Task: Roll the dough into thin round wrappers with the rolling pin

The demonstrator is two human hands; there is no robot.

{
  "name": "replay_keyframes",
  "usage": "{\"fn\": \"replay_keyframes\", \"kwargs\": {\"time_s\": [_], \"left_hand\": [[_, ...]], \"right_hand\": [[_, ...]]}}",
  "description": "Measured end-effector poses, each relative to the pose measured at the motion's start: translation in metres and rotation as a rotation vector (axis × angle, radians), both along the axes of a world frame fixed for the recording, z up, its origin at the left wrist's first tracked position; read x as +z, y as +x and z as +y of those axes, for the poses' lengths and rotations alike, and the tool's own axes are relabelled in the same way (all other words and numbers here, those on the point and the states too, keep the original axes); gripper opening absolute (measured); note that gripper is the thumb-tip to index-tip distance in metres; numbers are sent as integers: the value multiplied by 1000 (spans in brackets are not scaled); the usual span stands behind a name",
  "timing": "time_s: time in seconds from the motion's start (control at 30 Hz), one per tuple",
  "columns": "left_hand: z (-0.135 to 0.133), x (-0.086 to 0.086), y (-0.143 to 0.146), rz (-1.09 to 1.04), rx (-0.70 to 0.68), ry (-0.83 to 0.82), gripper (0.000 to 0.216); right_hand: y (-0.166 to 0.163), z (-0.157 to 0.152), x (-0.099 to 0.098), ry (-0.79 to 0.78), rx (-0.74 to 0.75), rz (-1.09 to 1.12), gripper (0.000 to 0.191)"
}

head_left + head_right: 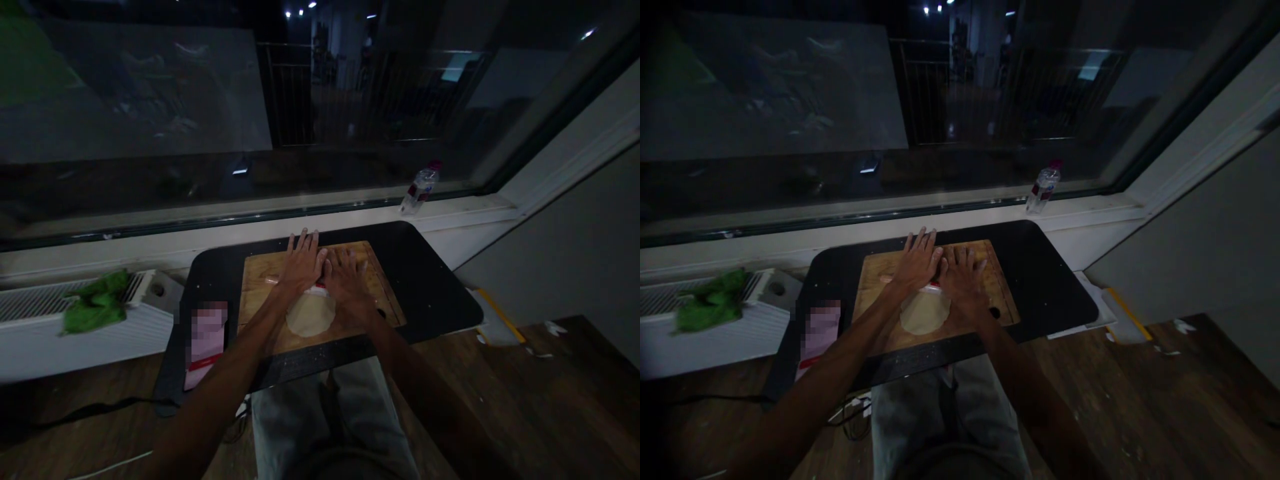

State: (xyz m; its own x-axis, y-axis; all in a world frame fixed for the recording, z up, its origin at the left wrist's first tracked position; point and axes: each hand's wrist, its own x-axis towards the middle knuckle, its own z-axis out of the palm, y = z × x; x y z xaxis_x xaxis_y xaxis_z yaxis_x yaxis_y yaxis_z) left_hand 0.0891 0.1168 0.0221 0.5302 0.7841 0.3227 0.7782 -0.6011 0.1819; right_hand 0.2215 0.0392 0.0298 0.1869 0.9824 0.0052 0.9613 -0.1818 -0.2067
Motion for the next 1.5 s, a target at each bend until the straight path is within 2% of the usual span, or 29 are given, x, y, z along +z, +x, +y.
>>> {"fn": "replay_keyframes", "kwargs": {"time_s": [0.13,0.37,0.57,0.67,0.77,1.07,1.23,1.5], "left_hand": [[6,-2,2,-10,-26,-19,68],[-20,-17,-23,14,13,-29,67],[-22,-13,-35,40,-93,-4,65],[-17,-10,-31,27,-65,11,64],[-13,-9,-23,57,-32,-7,64],[0,-3,7,84,-75,-103,64],[9,-3,27,70,-104,-102,63],[18,-3,61,65,-177,-88,67]], "right_hand": [[-3,-7,1,21,-46,34,63],[-44,-60,-10,205,-120,-36,64],[-64,-106,-21,303,-78,-17,67],[-68,-116,-25,336,-84,-10,64],[-69,-116,-24,328,-91,0,65],[-55,-105,-17,216,-114,25,64],[-49,-100,-15,151,-132,28,63],[-34,-90,-25,221,-178,-14,61]]}}
